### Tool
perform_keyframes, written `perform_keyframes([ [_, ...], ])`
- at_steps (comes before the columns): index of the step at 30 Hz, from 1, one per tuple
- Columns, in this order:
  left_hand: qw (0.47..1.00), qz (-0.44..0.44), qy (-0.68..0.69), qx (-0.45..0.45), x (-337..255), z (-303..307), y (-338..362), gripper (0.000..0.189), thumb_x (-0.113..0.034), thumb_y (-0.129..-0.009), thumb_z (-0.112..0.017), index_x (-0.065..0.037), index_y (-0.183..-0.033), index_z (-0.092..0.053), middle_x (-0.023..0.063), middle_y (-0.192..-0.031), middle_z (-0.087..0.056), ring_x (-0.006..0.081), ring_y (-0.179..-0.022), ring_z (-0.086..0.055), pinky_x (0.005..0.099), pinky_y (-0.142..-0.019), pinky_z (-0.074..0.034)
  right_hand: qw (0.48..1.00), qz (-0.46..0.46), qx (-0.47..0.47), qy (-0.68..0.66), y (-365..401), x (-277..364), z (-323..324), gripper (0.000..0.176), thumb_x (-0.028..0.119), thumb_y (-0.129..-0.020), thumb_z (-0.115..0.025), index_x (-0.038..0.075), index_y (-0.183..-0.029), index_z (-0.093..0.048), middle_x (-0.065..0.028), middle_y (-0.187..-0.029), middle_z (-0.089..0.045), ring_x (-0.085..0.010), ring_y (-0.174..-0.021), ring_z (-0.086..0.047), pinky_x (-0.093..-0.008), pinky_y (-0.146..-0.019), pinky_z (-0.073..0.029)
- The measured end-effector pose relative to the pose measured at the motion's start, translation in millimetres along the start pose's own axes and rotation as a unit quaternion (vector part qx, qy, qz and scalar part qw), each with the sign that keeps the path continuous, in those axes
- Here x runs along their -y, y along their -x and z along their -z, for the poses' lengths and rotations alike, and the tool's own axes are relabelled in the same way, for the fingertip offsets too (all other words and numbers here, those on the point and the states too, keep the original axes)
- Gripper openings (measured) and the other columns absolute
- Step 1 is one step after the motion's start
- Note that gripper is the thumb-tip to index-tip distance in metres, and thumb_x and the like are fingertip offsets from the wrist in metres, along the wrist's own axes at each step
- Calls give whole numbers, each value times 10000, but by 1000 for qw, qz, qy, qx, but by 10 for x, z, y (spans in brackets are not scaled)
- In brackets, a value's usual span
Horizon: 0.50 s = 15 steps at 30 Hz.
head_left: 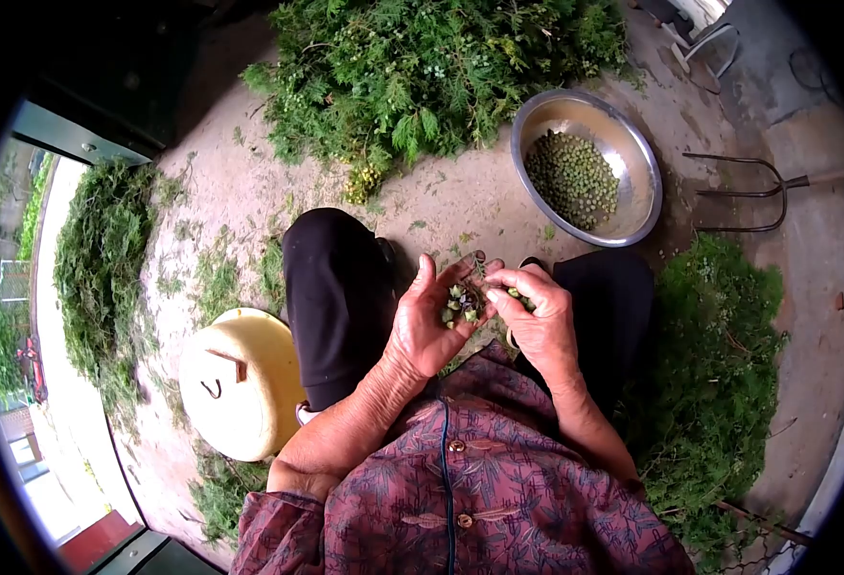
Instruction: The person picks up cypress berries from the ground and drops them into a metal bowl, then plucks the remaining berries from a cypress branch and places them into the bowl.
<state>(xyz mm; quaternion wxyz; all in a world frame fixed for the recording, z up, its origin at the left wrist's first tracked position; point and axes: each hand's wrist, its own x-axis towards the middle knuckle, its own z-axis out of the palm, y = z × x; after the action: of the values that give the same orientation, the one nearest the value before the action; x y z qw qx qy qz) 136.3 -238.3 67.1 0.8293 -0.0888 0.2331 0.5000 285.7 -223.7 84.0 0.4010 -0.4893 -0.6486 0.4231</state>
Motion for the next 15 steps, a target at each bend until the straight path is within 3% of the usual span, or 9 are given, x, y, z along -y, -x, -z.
perform_keyframes([
  [2,1000,3,5,23,5,21,-10,668,-543,-858,-423,1,-1244,-386,187,-1270,-454,279,-1140,-460,401,-968,-377,991,72,-17,113,-2,-2,-45,212,-12,-721,-648,29,-927,-615,-109,-791,-561,-234,-692,-596,-304,-595,-479],
  [3,999,5,8,30,5,16,-3,662,-543,-860,-420,0,-1239,-397,182,-1272,-454,278,-1136,-462,399,-966,-377,993,55,-4,109,8,19,-59,236,-1,-711,-647,25,-941,-601,-127,-809,-554,-293,-739,-581,-338,-628,-481],
  [7,1000,4,-21,7,26,-35,27,626,-549,-875,-395,-51,-1251,-449,102,-1252,-486,240,-1053,-492,376,-886,-420,986,64,0,153,40,19,-115,230,10,-733,-627,19,-957,-571,-136,-841,-547,-307,-771,-570,-362,-644,-476],
  [13,1000,15,-11,-20,57,14,5,651,-562,-871,-381,-43,-1260,-440,118,-1278,-460,246,-1119,-456,384,-927,-401,978,76,-74,181,-10,94,-116,173,18,-748,-624,30,-912,-572,-122,-790,-540,-300,-699,-564,-364,-598,-470],
  [15,1000,14,15,17,42,8,10,626,-538,-880,-382,-18,-1218,-460,134,-1273,-466,256,-1142,-450,382,-963,-373,987,64,-49,140,-3,74,-75,199,14,-742,-636,31,-934,-587,-123,-808,-557,-291,-692,-571,-342,-596,-473],
])
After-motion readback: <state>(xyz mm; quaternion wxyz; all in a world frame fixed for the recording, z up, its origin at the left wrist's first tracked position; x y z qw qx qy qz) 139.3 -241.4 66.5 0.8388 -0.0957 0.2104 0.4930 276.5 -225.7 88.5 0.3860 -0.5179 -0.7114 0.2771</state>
